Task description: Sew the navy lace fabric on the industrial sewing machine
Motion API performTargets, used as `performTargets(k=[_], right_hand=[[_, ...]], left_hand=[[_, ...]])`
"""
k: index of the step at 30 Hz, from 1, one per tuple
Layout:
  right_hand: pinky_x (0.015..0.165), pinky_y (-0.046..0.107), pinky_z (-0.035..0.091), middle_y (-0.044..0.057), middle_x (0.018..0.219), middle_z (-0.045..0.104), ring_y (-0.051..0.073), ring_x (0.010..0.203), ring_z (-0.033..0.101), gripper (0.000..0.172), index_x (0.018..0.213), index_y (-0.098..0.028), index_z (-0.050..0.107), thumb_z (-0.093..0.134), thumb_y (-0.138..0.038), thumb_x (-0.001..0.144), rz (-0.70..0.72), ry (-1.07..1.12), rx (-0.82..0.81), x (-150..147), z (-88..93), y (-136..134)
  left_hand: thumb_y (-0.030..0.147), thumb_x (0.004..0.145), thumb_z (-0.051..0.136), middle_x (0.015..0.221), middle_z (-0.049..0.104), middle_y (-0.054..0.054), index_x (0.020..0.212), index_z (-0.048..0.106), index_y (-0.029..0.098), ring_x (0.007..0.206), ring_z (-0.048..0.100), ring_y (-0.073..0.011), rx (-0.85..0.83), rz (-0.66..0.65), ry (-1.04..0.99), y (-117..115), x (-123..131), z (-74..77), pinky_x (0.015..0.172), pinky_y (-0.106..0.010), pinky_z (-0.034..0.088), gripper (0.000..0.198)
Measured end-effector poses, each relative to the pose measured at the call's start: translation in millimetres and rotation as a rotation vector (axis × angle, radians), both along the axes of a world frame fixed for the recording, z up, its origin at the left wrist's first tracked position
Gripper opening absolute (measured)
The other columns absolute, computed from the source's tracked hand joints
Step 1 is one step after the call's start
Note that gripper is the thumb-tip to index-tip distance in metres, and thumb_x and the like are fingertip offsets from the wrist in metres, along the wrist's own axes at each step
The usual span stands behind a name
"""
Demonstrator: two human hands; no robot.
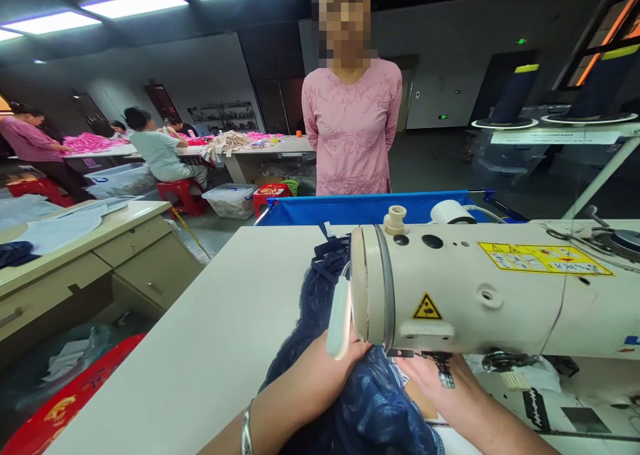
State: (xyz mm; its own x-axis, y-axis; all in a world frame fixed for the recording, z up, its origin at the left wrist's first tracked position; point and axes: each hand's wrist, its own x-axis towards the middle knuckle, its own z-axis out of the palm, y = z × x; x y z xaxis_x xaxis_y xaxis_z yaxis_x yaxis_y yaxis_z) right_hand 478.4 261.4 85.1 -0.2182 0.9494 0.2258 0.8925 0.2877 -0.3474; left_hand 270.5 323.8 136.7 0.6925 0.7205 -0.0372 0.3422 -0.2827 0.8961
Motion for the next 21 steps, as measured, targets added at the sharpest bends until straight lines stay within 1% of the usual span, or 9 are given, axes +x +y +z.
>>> performTargets(k=[2,5,7,10,14,16,18,19,21], right_hand=[[0.094,0.032,0.049,0.002,0.088,0.07,0.019,0.099,0.062,0.037,0.101,-0.027,0.065,0.041,-0.008,0.08,0.003,-0.017,0.012,0,-5.3,-1],[0.093,0.033,0.05,0.002,0.09,0.07,0.019,0.097,0.062,0.037,0.101,-0.027,0.064,0.037,-0.009,0.082,0.008,-0.041,0.003,4,-9.8,-3],[0.091,0.033,0.051,0.002,0.09,0.069,0.019,0.096,0.062,0.038,0.101,-0.028,0.064,0.036,-0.009,0.084,0.021,-0.051,-0.007,7,-10.5,-4],[0.088,0.032,0.053,0.001,0.09,0.069,0.018,0.094,0.063,0.038,0.1,-0.028,0.064,0.035,-0.009,0.085,0.038,-0.061,-0.009,14,-9.5,-7],[0.088,0.031,0.052,0.0,0.096,0.068,0.017,0.095,0.062,0.042,0.104,-0.031,0.062,0.031,-0.008,0.087,0.061,-0.077,-0.006,24,-11.4,-11],[0.089,0.034,0.051,0.002,0.098,0.067,0.017,0.093,0.063,0.047,0.106,-0.03,0.061,0.026,-0.006,0.087,0.067,-0.088,0.022,26,-14.9,-12],[0.087,0.039,0.051,0.004,0.097,0.067,0.02,0.089,0.064,0.053,0.105,-0.028,0.063,0.019,-0.003,0.087,0.071,-0.137,0.067,24,-17.8,-12],[0.084,0.041,0.052,0.005,0.096,0.067,0.021,0.088,0.064,0.053,0.104,-0.028,0.064,0.019,-0.004,0.087,0.066,-0.177,0.083,22,-17.9,-11],[0.077,0.041,0.054,0.006,0.089,0.068,0.023,0.084,0.064,0.045,0.098,-0.026,0.066,0.025,-0.009,0.089,0.043,-0.243,0.083,17,-14.9,-9]], left_hand=[[0.039,0.094,0.036,0.135,0.046,0.002,0.136,0.037,0.03,0.124,0.041,-0.0179,0.003,0.0,0.023,0,-1,-1.2,0.107,-0.03,0.031,0.043],[0.04,0.094,0.037,0.127,0.054,0.002,0.124,0.05,0.029,0.116,0.049,-0.0173,0.006,0.005,0.067,0,-2,-4.6,0.103,-0.029,0.036,0.035],[0.039,0.094,0.036,0.122,0.057,0.002,0.117,0.056,0.029,0.113,0.051,-0.0171,0.028,-0.001,0.068,0,-2,-6.2,0.102,-0.029,0.037,0.032],[0.038,0.094,0.034,0.119,0.059,0.001,0.113,0.058,0.027,0.112,0.05,-0.0177,0.063,-0.013,0.052,0,-2,-7.4,0.103,-0.031,0.036,0.032],[0.038,0.093,0.036,0.111,0.062,-0.002,0.109,0.059,0.025,0.105,0.054,-0.0189,0.071,-0.013,0.068,0,-1,-6.5,0.098,-0.033,0.039,0.031],[0.037,0.093,0.037,0.11,0.063,-0.002,0.103,0.062,0.025,0.105,0.055,-0.019,0.083,-0.014,0.072,-1,-1,-3.5,0.098,-0.033,0.039,0.03],[0.036,0.093,0.036,0.108,0.063,-0.001,0.096,0.064,0.024,0.104,0.055,-0.0185,0.084,-0.014,0.083,-1,-1,0.3,0.097,-0.033,0.04,0.03],[0.035,0.093,0.036,0.108,0.063,-0.001,0.094,0.064,0.024,0.104,0.055,-0.0184,0.083,-0.017,0.09,-1,-1,1.7,0.097,-0.032,0.04,0.031],[0.034,0.093,0.036,0.112,0.062,-0.001,0.097,0.065,0.025,0.106,0.054,-0.0182,0.092,-0.023,0.085,-1,-2,2.4,0.099,-0.032,0.039,0.031]])
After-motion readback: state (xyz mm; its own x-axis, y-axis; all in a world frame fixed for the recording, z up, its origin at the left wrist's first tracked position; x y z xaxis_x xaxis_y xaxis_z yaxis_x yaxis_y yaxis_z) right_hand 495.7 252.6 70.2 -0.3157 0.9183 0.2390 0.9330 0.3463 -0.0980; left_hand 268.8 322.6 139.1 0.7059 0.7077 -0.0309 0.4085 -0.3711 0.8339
